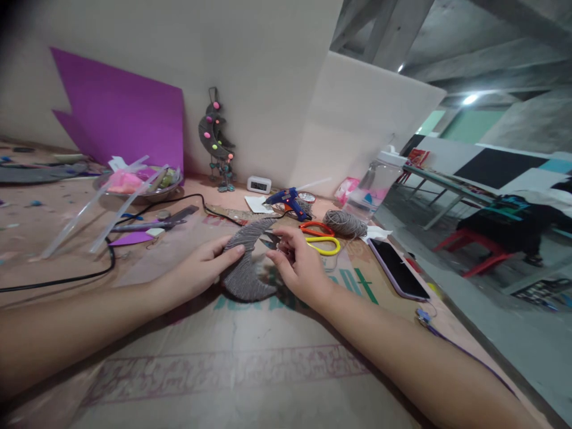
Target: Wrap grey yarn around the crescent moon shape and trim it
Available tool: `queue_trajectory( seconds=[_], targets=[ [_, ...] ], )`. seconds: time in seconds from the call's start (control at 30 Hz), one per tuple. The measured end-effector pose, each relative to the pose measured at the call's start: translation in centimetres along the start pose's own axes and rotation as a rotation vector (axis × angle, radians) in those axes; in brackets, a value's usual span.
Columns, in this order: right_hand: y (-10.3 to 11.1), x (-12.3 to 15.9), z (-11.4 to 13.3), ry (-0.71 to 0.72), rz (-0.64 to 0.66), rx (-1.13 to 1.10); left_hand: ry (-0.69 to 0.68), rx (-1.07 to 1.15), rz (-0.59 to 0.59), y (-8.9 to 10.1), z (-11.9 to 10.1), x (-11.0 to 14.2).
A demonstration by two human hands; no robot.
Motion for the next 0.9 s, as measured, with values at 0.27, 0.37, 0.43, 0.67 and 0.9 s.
queue_trajectory(
  seconds=[0.27, 0.37, 0.43, 0.67, 0.9],
  targets=[
    [-0.1, 0.0, 2.7, 0.228, 0.076, 0.092, -0.091, -0.228, 0.036, -0.4, -1.0, 0.6],
    [-0.5, 0.2, 3.1, 0.251, 0.12, 0.129, -0.099, -0.282, 0.036, -0.4, -1.0, 0.6],
    [-0.6, 0.3, 2.7, 0.224, 0.117, 0.135, -0.1, -0.294, 0.04, -0.5, -0.9, 0.6],
    [-1.1, 0.2, 1.4, 0.157, 0.114, 0.118, -0.102, -0.293, 0.066, -0.7, -1.0, 0.7],
    [-1.0, 0.4, 1.7, 0.225, 0.104, 0.101, -0.1, -0.333, 0.091, -0.9, -0.9, 0.6]
  ],
)
Point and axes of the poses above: each hand's wrist, its own x-axis away from the middle knuckle, its own y-axis out of the back of the hand, z = x × y, the point moved 9 cm from there along -x, towards the middle knuckle, and after that the axes turned 1 degree about -z, right-handed, at the moved point
